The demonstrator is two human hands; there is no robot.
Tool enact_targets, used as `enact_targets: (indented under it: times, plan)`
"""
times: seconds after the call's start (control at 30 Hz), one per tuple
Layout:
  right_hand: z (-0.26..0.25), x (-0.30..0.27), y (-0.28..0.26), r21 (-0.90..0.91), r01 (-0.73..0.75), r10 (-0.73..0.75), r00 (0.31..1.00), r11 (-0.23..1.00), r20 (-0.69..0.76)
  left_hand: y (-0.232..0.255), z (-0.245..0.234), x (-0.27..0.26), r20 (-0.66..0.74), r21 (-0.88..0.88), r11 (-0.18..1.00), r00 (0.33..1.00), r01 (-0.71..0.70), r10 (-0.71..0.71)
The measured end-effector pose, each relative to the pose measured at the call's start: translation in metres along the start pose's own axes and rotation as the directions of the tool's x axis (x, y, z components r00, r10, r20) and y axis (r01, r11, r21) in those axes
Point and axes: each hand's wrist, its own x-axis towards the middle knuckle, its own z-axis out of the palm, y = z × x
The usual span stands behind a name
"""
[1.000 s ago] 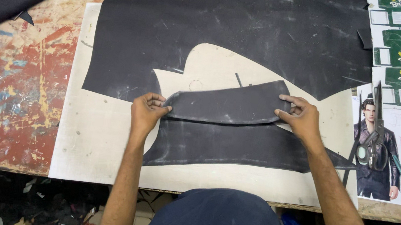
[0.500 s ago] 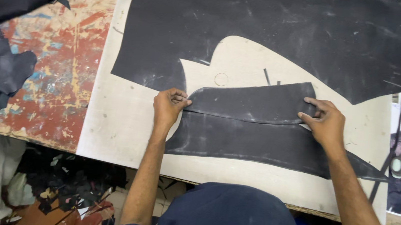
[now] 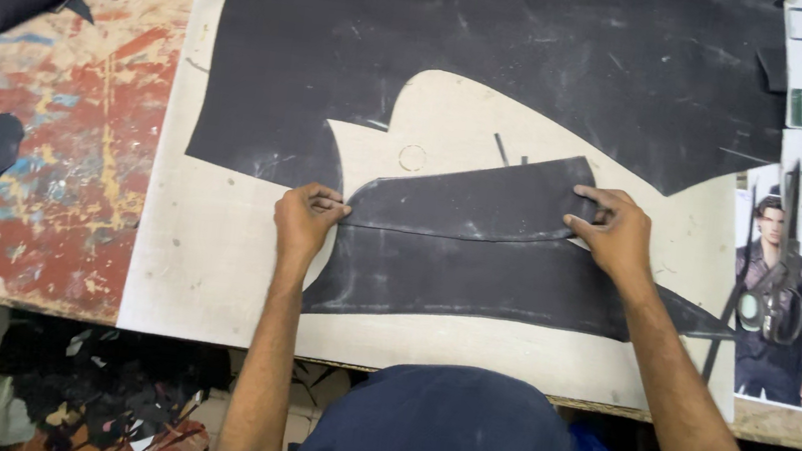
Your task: The person cuts a large piece of black fabric using shears, following a pattern and a reference photo of a leather jacket. They measure the cut pieces with a tape measure and arrange them on the table.
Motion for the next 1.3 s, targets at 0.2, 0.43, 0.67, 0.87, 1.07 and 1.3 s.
enact_targets:
  times: [0.2, 0.43, 0.67, 0.87, 1.07, 1.3]
  plan:
    - [-0.004, 0.003, -0.002, 0.153, -0.107, 0.102, 0.994, 0.982, 0.040, 0.003, -0.009, 0.002, 0.077, -0.132, 0.988, 0.994, 0.084, -0.074]
    - [-0.003, -0.003, -0.003, 0.102, -0.077, 0.077, 0.997, 0.992, 0.004, 0.007, 0.000, -0.004, 0.032, -0.020, 0.999, 0.999, 0.045, -0.044]
    - [0.003, -0.012, -0.007, 0.052, -0.011, 0.014, 0.999, 0.999, -0.047, 0.013, 0.007, -0.015, -0.055, 0.101, 0.993, 0.997, -0.052, 0.058]
    - [-0.001, -0.015, -0.017, -0.006, -0.003, 0.003, 0.999, 1.000, -0.048, 0.016, 0.013, -0.033, -0.142, 0.068, 0.994, 0.986, -0.082, 0.091]
    - [-0.003, -0.021, -0.027, -0.220, -0.030, 0.018, 0.998, 0.975, -0.059, 0.001, 0.042, -0.045, -0.074, 0.579, 0.689, 0.814, -0.436, 0.577]
    - [0.057, -0.055, -0.045, -0.489, 0.260, -0.282, 0.959, 0.833, 0.031, 0.018, 0.102, -0.070, 0.185, 0.436, 0.646, 0.765, -0.626, 0.616]
